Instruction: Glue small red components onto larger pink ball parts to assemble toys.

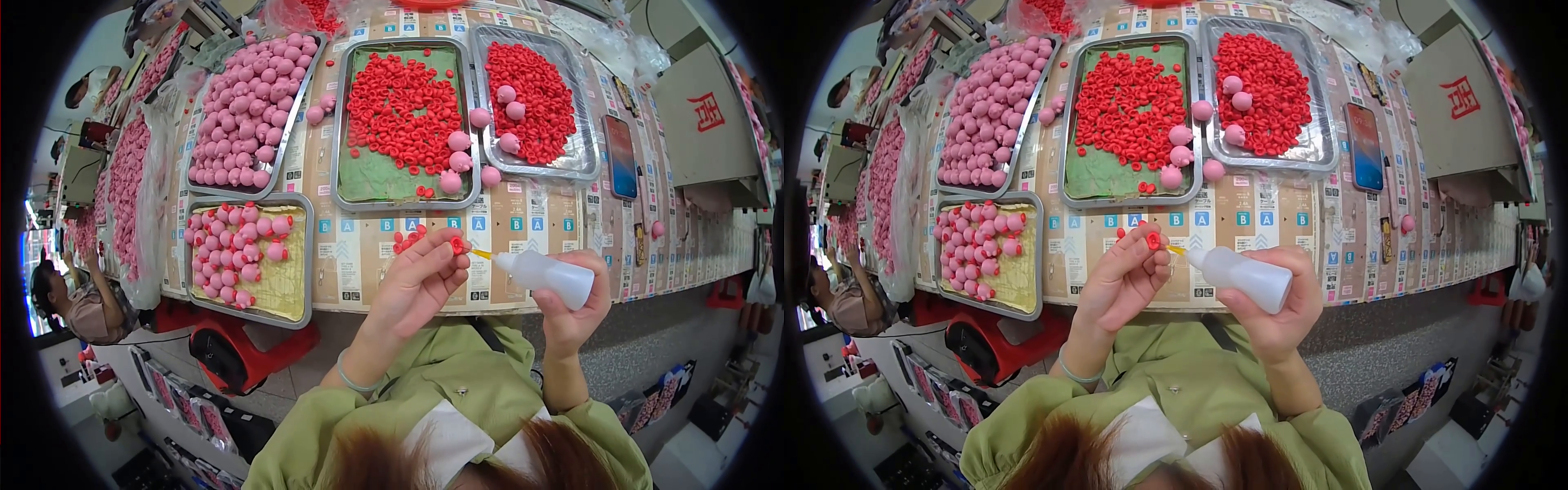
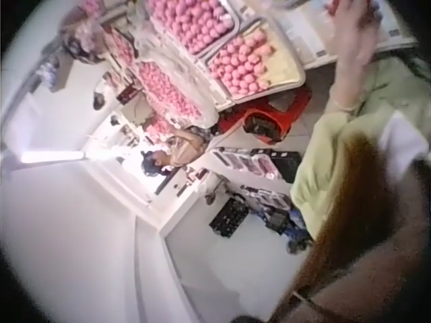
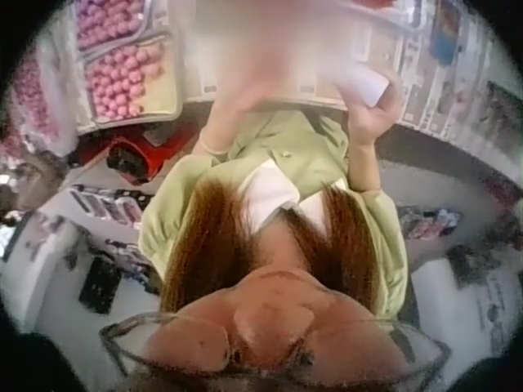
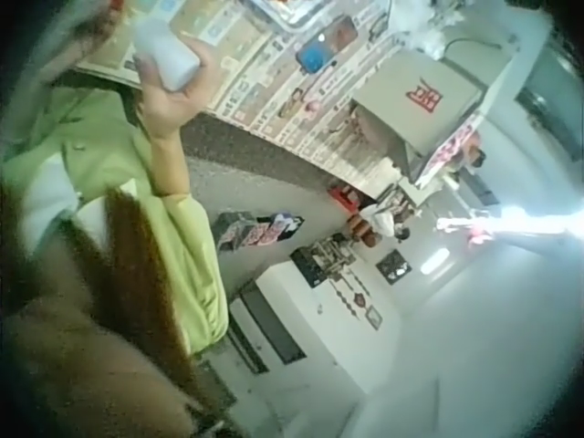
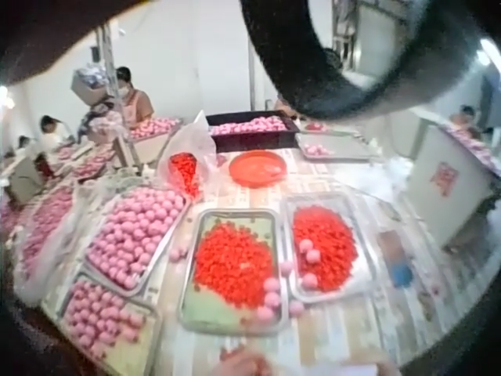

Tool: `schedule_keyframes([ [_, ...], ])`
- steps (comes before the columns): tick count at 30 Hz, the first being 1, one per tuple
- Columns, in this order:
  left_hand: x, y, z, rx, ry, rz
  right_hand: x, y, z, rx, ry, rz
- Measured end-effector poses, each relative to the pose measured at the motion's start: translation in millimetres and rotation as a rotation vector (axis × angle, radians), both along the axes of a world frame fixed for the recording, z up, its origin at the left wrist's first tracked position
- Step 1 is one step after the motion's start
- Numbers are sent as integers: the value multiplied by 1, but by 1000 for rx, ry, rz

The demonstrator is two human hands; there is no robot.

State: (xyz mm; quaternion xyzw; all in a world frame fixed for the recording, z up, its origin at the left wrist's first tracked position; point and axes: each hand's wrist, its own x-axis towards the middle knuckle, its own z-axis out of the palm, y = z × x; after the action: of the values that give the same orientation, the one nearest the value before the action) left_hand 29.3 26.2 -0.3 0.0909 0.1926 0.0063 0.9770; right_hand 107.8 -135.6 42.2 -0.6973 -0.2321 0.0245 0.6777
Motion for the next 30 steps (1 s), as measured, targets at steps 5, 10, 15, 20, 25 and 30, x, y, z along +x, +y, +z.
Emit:
schedule_keyframes([
  [5, 0, -1, -2, 0, 2, 4, 3, 1, -3, 26, -17, 44],
  [10, 3, -1, -3, 7, 12, -2, 5, 2, -6, -3, -30, 37],
  [15, -2, 7, -3, 30, 46, 35, 17, -11, -12, 198, 211, -96],
  [20, -9, 21, -20, 60, 92, 121, 71, -41, -62, 53, 369, -196],
  [25, -8, 23, -24, 67, 79, 149, 90, -52, -105, -22, 252, -331],
  [30, -11, 29, -24, 70, 108, 189, 67, -35, -102, -299, -313, -653],
])
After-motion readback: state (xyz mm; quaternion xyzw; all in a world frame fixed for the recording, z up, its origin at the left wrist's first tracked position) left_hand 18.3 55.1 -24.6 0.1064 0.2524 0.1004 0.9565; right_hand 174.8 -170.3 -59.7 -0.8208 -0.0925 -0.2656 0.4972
